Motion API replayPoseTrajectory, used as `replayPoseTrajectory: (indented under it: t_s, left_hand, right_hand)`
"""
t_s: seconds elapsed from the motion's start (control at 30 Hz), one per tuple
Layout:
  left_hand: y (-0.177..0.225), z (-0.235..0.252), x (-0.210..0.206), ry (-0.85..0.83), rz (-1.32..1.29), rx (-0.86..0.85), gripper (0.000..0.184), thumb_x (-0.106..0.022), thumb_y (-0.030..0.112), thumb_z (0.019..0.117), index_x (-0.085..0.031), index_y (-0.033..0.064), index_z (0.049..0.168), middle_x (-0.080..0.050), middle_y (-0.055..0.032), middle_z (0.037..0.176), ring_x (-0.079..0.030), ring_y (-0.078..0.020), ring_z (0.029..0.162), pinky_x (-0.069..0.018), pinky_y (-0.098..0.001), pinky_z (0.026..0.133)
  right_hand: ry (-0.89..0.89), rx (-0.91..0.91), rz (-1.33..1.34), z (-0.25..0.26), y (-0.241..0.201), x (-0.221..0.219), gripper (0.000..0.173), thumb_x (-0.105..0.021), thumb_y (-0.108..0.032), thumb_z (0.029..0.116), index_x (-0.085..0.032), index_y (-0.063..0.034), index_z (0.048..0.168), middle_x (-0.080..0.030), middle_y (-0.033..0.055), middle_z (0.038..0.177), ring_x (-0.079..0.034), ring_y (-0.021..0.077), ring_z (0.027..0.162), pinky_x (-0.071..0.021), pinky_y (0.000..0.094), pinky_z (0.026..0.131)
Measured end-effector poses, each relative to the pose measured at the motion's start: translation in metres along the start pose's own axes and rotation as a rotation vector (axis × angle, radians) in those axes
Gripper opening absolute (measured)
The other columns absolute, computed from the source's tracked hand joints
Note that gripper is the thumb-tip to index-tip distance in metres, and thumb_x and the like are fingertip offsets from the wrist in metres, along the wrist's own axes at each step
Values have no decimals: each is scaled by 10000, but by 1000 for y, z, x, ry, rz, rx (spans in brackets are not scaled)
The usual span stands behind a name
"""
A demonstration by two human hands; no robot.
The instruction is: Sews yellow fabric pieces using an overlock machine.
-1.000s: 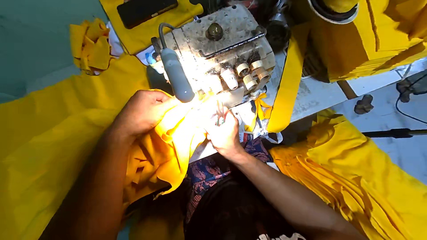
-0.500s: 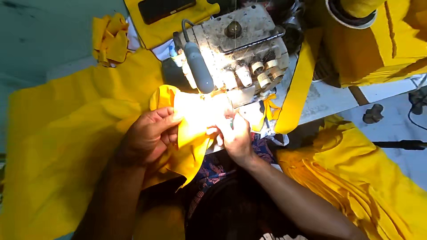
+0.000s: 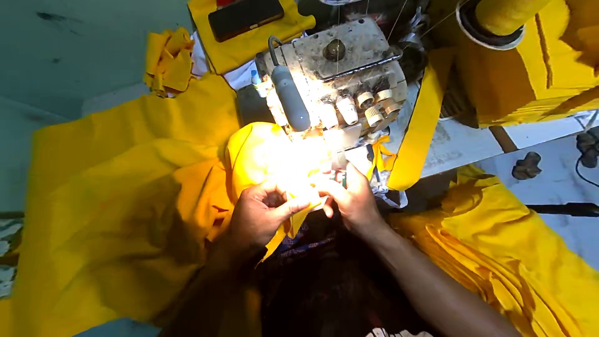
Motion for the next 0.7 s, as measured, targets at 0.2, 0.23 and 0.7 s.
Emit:
replayPoseTrajectory:
  t_s: [0.2, 0.23, 0.7]
  left_hand:
    - [6, -3, -1, 42, 230, -150, 210, -846, 220, 833, -651, 160, 785, -648, 86, 676, -609, -6, 575, -534, -173, 540]
    - [9, -4, 0, 56, 314, -212, 213, -820, 226, 847, -631, 165, 769, -622, 97, 677, -580, 12, 579, -504, -161, 533]
    - [36, 50, 18, -189, 170, -129, 252, -755, -2, 776, -681, 140, 970, -690, 43, 836, -631, -50, 660, -546, -195, 569]
  right_hand:
    - [44, 4, -130, -2, 0, 9, 182, -714, -66, 904, -626, -23, 1057, -630, 64, 663, -595, 137, 459, -545, 273, 440]
    - [78, 47, -118, -2, -4, 13, 167, -691, -48, 921, -639, -24, 1077, -646, 69, 683, -605, 142, 461, -558, 276, 442]
    - [-27, 399, -510, -1, -5, 18, 136, -719, -240, 927, -732, -106, 907, -666, -22, 883, -620, 48, 786, -542, 237, 694]
Point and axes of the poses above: each hand's wrist, its own z-axis towards the middle knuckle, its own x-axis out of the back of the hand, y = z × x, the point moved 9 cm from there along z, towards the middle knuckle
